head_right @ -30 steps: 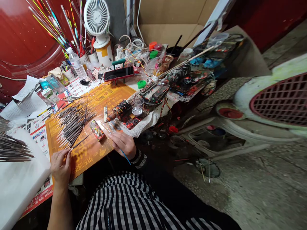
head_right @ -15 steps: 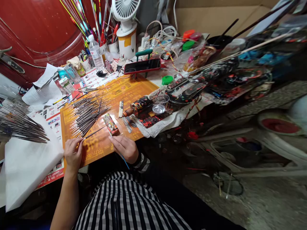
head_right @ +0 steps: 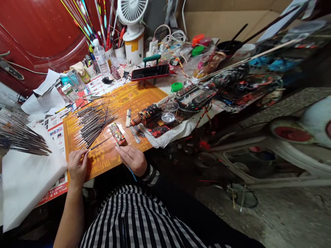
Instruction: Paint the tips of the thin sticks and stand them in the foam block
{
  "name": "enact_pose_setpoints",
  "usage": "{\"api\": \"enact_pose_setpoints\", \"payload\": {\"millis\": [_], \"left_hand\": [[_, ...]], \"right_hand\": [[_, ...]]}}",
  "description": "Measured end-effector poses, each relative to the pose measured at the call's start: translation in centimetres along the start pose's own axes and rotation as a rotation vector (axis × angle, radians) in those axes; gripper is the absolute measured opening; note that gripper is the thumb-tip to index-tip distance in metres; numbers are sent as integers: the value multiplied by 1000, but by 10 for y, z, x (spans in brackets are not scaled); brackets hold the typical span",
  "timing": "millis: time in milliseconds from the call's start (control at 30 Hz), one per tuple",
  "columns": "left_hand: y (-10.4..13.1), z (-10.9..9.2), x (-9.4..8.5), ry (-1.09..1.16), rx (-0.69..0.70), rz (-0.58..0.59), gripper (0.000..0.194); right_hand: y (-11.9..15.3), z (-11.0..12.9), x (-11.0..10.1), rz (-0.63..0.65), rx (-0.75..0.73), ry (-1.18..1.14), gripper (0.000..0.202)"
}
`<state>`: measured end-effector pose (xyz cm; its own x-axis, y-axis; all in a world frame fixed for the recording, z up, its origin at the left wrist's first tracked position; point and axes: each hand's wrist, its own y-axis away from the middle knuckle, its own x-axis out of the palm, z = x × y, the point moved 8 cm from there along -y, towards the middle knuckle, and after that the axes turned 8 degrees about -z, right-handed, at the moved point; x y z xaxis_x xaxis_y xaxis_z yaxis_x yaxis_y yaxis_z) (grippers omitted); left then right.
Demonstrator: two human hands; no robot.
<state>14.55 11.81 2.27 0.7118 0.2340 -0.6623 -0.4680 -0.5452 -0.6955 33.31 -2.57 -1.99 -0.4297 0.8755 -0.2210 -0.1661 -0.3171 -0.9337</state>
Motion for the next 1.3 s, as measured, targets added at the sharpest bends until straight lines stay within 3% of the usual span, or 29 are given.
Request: {"api": "enact_pose_setpoints", "payload": {"millis": [1067, 1300], "left_hand": [[-1, -4, -1, 11, 35, -14, 12], [1, 0, 1, 1, -8, 10, 12]], "right_hand": [[5, -2, 2, 12, 0, -25, 58], [4, 0, -2, -14, 29, -85, 55]]}}
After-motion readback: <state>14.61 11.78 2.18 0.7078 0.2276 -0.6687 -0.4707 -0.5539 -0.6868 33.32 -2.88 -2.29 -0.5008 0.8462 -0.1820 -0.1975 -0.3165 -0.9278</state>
